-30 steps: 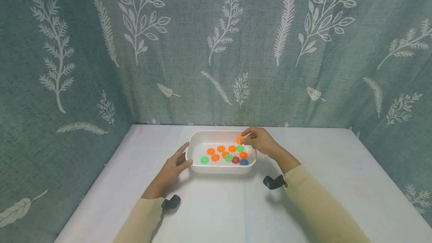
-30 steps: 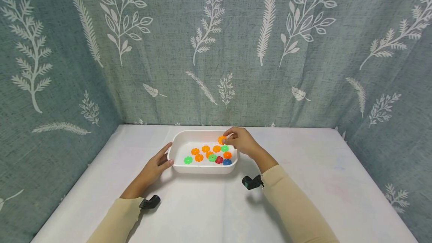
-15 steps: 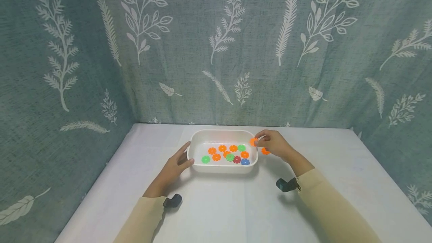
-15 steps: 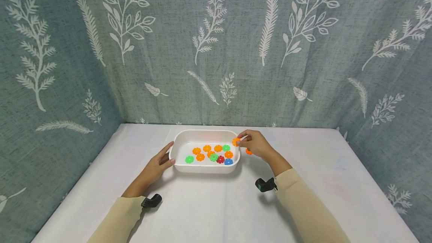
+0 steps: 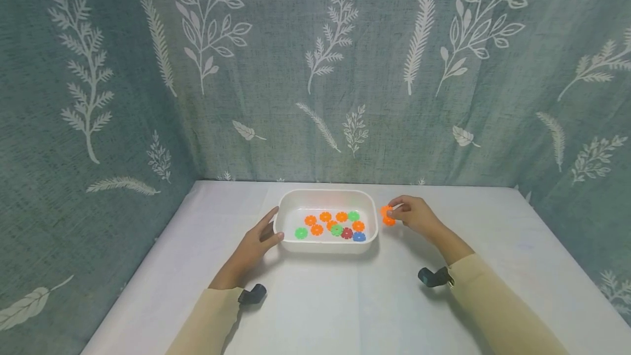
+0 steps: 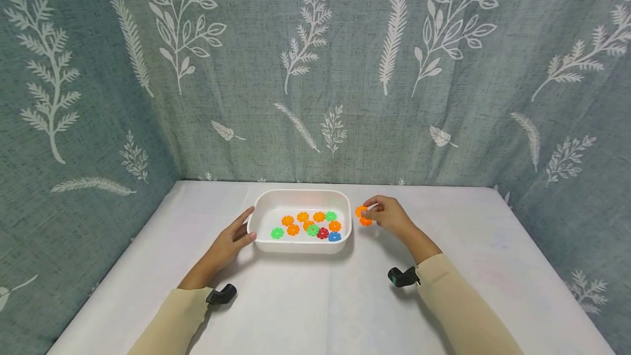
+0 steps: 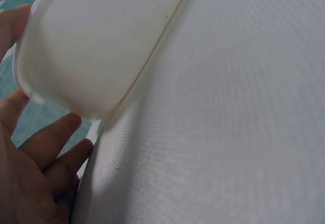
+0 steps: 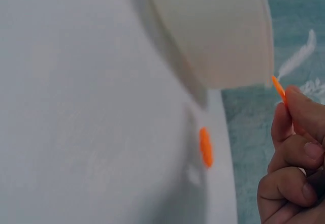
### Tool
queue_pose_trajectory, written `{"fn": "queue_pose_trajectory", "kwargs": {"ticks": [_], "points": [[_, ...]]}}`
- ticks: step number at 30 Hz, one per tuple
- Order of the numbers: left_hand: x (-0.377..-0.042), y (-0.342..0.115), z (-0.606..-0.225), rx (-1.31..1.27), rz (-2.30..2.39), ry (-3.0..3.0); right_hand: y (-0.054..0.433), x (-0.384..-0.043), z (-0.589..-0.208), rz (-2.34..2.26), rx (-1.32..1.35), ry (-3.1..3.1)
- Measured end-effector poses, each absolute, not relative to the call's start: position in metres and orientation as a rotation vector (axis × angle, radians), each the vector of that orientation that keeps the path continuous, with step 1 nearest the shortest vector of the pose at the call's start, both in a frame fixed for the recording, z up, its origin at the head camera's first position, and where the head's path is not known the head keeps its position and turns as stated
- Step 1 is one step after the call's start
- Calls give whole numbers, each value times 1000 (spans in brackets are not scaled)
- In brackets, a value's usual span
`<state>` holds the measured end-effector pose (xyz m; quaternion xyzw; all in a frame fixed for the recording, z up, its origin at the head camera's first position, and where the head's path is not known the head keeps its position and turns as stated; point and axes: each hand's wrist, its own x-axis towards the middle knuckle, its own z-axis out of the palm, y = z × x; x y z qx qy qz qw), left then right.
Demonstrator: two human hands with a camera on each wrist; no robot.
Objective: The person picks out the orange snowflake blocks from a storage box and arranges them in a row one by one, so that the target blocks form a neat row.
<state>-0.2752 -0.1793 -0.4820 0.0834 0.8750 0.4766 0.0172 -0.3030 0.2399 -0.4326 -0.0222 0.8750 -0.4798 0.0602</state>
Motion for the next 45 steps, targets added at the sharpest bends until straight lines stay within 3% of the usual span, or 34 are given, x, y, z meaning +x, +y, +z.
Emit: {"fn": "queue_pose_trajectory", "kwargs": {"ticks": [20,36,45], "points": [[-273,-178,-484,230,1459,2740,275,-307,-461,-1333,-62,2747],[-273,-180,-484,254,1480,2726,277,-310,-463,-1190,34,2817],[-273,-181,-482,255,1491,2713,274,-308,-456,-983,-56,2941]]}}
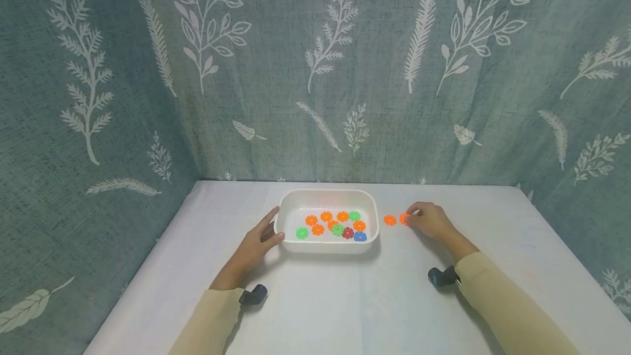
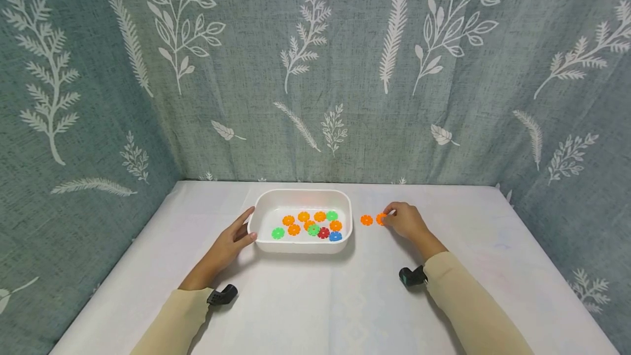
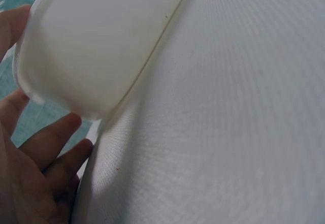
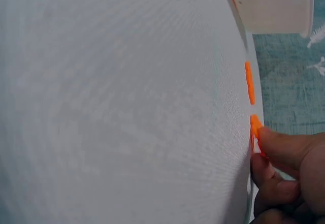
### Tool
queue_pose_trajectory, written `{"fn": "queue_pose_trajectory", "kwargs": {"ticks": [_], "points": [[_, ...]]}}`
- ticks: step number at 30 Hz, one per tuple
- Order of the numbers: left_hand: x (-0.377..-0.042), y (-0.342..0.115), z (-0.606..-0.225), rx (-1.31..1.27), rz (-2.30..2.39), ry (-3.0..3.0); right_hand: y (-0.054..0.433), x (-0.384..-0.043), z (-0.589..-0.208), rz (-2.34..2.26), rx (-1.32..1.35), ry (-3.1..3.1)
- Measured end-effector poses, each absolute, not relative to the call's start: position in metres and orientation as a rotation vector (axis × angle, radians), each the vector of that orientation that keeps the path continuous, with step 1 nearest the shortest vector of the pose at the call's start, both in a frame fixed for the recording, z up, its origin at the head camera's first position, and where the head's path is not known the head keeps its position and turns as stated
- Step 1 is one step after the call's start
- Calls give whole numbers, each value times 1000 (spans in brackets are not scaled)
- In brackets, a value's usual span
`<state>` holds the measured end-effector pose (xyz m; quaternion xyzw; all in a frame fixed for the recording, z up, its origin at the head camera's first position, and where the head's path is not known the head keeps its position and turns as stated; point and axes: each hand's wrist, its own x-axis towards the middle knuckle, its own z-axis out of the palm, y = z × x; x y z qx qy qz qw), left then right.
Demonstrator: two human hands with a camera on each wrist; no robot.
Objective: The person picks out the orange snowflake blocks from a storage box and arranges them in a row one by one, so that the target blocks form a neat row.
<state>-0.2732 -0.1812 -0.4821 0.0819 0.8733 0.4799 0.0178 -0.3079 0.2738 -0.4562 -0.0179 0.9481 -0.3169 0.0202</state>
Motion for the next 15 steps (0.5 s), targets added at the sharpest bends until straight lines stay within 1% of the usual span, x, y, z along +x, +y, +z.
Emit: {"fn": "queue_pose_trajectory", "kwargs": {"ticks": [7,15], "points": [[-274,-181,-483,267,1487,2716,272,-308,-456,-917,-96,2964],[-275,-181,-482,271,1473,2724,273,-308,-458,-930,-64,2921]]}}
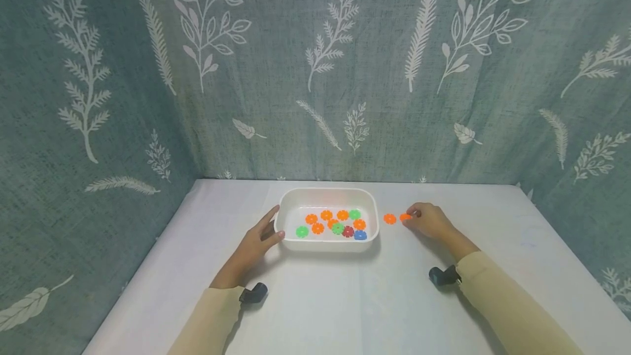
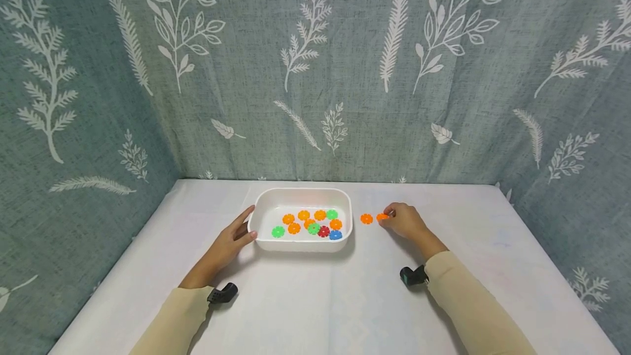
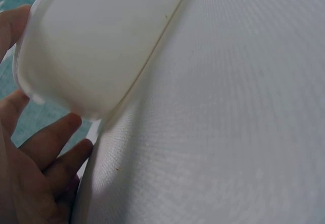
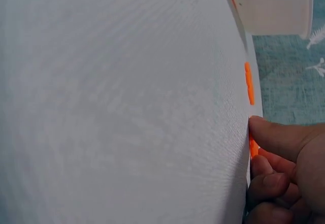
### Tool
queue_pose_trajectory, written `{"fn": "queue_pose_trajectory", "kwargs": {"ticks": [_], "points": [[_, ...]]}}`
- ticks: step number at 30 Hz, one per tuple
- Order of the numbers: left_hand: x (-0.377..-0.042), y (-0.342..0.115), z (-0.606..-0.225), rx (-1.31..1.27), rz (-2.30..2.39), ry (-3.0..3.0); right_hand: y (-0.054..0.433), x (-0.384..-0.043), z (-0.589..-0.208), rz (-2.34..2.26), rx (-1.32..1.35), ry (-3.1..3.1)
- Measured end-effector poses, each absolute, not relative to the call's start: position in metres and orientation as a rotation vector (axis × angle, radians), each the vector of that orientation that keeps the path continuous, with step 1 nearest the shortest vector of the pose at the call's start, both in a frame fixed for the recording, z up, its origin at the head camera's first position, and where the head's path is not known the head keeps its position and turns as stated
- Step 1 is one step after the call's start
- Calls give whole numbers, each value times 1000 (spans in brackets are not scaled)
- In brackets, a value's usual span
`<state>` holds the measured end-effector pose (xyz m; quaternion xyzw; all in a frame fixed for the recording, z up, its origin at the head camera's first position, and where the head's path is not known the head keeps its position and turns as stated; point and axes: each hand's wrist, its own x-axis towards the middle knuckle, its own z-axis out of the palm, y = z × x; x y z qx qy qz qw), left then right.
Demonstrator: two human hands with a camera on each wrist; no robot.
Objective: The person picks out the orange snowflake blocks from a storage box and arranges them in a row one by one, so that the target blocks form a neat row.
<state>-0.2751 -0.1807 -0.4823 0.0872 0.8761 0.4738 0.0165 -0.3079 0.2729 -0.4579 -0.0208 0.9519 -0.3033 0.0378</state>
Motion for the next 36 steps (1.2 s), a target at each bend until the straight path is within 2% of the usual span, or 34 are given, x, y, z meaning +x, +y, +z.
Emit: {"fn": "queue_pose_trajectory", "kwargs": {"ticks": [21,36], "points": [[-275,-179,-481,250,1472,2723,272,-310,-462,-945,-45,2913],[-275,-180,-480,279,1490,2706,264,-324,-418,-998,-92,2888]]}}
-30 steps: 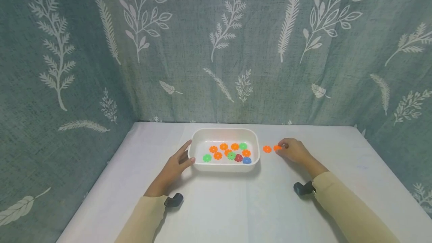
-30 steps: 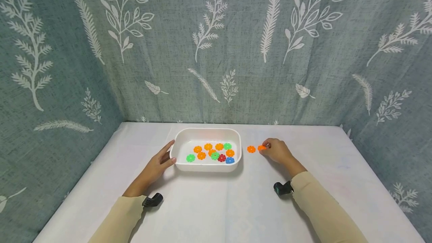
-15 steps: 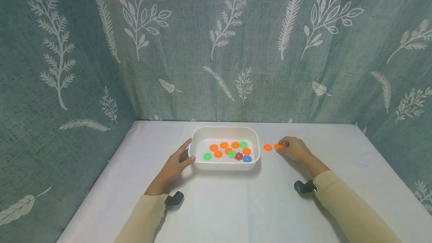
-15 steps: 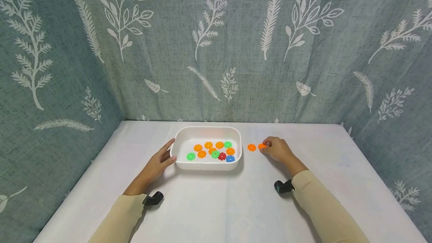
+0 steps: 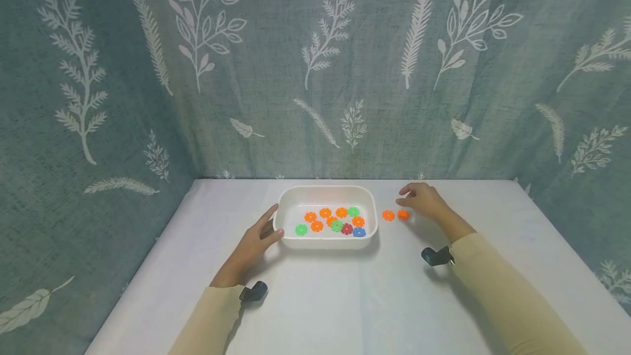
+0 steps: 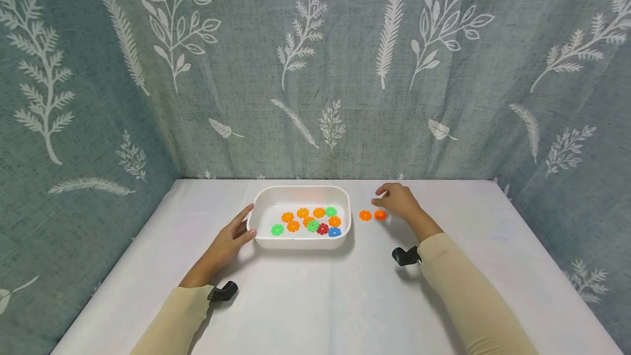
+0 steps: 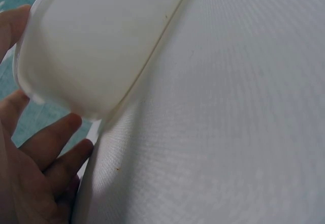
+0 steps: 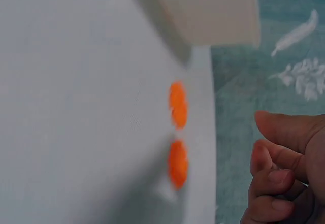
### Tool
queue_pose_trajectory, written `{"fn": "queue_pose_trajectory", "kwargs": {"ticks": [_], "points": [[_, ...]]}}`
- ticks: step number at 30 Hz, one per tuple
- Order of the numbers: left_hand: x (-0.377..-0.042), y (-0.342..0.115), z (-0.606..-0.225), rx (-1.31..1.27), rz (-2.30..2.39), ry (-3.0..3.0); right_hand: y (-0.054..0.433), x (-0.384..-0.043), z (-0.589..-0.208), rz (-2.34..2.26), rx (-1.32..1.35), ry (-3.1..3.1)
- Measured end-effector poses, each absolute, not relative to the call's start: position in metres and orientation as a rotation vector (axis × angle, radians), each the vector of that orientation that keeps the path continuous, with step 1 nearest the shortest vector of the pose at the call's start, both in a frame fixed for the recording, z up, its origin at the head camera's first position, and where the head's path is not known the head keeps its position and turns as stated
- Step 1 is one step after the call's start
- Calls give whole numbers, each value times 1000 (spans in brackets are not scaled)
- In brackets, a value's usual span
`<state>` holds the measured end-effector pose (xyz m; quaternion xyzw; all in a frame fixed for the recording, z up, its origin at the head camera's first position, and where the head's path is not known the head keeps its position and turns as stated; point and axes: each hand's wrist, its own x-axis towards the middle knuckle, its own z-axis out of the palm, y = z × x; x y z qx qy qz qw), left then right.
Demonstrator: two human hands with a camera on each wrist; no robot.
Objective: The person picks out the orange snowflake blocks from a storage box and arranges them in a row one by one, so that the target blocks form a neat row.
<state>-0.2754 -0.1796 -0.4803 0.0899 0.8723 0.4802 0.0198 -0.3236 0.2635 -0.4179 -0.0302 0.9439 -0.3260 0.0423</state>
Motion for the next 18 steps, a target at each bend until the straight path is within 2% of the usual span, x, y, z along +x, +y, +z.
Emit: {"fn": "queue_pose_trajectory", "kwargs": {"ticks": [18], "points": [[-279,-180,-483,267,1486,2697,180,-313,-404,-1245,-194,2775]]}}
